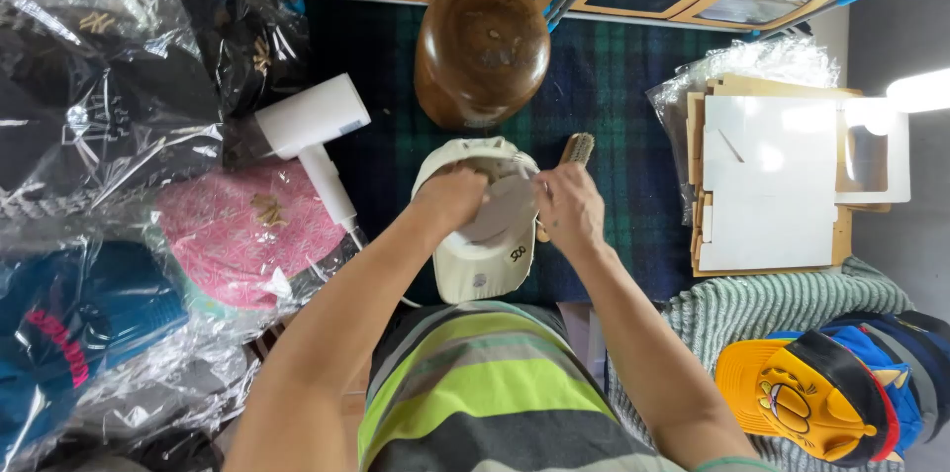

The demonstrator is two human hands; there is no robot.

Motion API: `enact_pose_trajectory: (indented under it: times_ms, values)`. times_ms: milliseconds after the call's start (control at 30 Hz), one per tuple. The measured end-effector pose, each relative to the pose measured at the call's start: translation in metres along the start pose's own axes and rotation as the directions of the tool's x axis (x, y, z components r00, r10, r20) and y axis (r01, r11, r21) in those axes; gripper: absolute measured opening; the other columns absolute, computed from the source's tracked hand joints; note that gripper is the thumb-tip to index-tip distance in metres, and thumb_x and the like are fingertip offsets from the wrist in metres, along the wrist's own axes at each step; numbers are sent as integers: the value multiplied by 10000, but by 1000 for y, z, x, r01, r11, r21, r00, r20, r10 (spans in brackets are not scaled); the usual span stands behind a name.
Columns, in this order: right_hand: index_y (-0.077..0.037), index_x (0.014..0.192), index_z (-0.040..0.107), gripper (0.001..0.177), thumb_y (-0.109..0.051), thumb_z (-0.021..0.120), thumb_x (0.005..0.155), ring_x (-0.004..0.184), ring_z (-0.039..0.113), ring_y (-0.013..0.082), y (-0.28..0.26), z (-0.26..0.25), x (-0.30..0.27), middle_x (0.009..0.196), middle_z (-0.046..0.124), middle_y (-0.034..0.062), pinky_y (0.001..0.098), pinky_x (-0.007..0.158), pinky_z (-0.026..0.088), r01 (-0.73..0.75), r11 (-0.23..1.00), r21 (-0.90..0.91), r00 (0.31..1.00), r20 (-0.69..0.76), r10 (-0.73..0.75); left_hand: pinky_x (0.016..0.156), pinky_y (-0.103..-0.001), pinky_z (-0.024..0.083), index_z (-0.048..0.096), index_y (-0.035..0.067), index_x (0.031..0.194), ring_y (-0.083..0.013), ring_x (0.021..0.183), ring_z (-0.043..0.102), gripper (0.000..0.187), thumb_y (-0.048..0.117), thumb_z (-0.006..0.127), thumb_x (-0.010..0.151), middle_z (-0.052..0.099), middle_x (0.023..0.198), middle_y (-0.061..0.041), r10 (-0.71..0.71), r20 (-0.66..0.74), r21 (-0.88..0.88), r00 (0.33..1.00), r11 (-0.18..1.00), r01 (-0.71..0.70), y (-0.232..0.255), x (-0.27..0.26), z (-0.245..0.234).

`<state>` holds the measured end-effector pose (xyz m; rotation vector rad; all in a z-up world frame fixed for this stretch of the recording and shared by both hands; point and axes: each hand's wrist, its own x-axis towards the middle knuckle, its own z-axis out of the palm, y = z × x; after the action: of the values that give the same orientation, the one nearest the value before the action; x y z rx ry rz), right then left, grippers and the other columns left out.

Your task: A person is cleaning and steaming the interior and exterior of a white baseball cap using a brush and a handheld steamer in a warehouse setting.

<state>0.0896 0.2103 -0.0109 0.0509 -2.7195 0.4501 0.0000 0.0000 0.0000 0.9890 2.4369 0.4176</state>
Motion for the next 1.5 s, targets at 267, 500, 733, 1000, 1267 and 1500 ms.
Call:
enact_pose_trajectory:
  times_ms: [267,500,733,1000,1267,1500]
  values:
    - [-169,807,707,109,-235,626,838,741,640,260,-49,64,1,762,616,18,391,644,496,386,922,16,860,355,-366,915,-454,487,754,5,1049,-372,1022,669,302,196,619,858,714,942,-204,36,-284,241,958,970,35,-14,-36,35]
    - [-175,1418,584,617,-290,763,838,1044,685,375,-49,80,14,1114,686,167,550,828,548,312,946,-83,700,693,-170,850,-403,490,708,89,1009,-300,978,654,205,214,633,865,675,921,-123,194,-462,361,865,932,-16,-36,-50,49]
    - [-178,1350,619,528,-221,788,852,1070,697,353,-80,50,52,1184,689,163,545,739,602,233,964,-129,443,896,13,999,-559,373,672,49,1018,-369,1139,512,543,490,800,728,559,1099,-179,284,-519,322,806,939,-123,14,-135,41]
    - [-104,1424,546,518,-394,597,998,1293,586,373,-120,-36,94,1385,606,205,626,893,568,-266,930,-253,459,815,354,730,-354,642,332,2,1525,-378,1092,649,863,204,845,862,554,1285,-333,-653,256,-966,713,-202,162,5,-151,150]
    - [-95,1456,517,502,-246,617,987,1280,592,390,-95,20,92,1418,569,218,548,948,560,-99,994,-44,515,853,89,978,-577,548,272,-81,1544,-545,1316,477,702,102,627,966,304,1514,-414,-601,375,-901,706,-417,123,38,-131,103]
    - [-153,1391,566,413,-354,561,1031,1295,597,318,-106,-12,128,1401,589,166,488,1036,527,-89,995,-52,529,844,91,1046,-537,519,241,-107,1552,-510,1351,448,723,94,635,981,310,1532,-383,-652,278,-906,706,-422,-32,16,-112,145]
